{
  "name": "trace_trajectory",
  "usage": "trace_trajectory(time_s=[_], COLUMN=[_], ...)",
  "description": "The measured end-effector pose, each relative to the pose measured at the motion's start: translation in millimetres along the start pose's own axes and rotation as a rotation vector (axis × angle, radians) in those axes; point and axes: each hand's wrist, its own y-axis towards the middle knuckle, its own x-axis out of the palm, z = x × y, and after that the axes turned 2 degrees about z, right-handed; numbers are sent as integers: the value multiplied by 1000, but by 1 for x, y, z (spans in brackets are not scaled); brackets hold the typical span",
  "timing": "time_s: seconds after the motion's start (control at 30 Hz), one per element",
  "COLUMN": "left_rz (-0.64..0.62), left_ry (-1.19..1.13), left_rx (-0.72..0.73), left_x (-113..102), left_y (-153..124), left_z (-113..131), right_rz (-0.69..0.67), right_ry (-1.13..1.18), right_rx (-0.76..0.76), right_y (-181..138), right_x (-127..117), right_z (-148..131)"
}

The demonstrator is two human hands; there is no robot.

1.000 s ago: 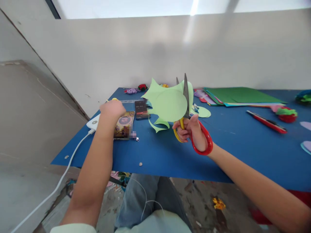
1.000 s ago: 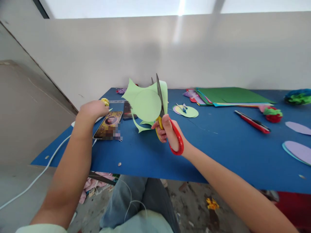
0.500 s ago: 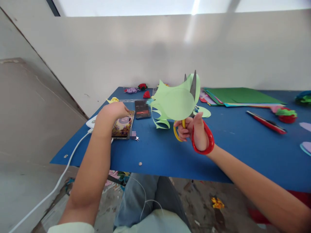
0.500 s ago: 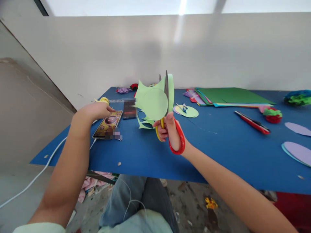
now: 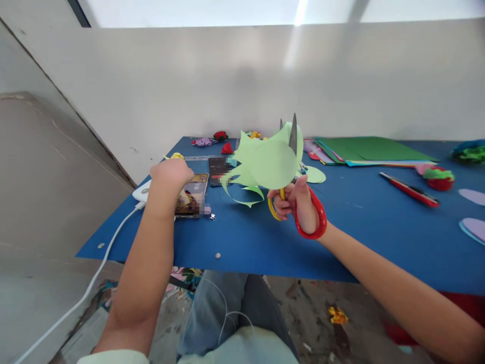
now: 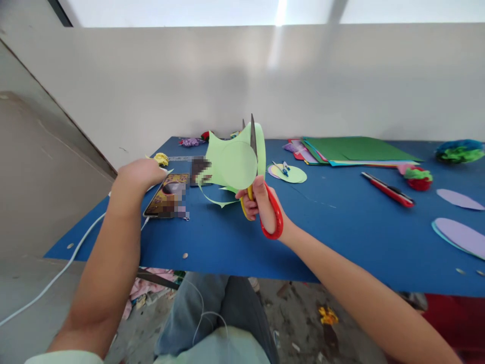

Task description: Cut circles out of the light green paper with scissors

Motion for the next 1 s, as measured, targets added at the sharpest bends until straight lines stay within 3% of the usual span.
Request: trace_trajectory(time_s=[0.07,0.13,0.2,0.27,0.37,0.57,0.7,0.77,0.9,1.0], left_rz=[-98,-260,-588,-829,-699,-371,-92,-18,62,224], left_ry=[-3,-86,-218,-301,-595,-1156,-1444,-1604,-1740,-1675], left_rx=[95,329,767,961,1015,860,792,763,594,528], left_x=[-1,2,8,16,31,59,66,67,63,55], left_y=[-12,-27,-42,-53,-60,-62,-64,-65,-68,-69], left_z=[15,33,52,68,82,96,104,107,107,101], right_rz=[4,1,-5,-3,-7,-79,-99,-112,-112,-109], right_ry=[12,24,32,30,24,19,29,33,6,-73], right_rx=[-8,-21,-39,-53,-62,-75,-46,-22,-12,-31], right_y=[0,0,-1,-1,0,1,-2,-3,-6,-7], right_x=[2,4,5,6,6,7,8,9,7,5], right_z=[-2,-4,-6,-7,-7,-6,-6,-5,-3,-3])
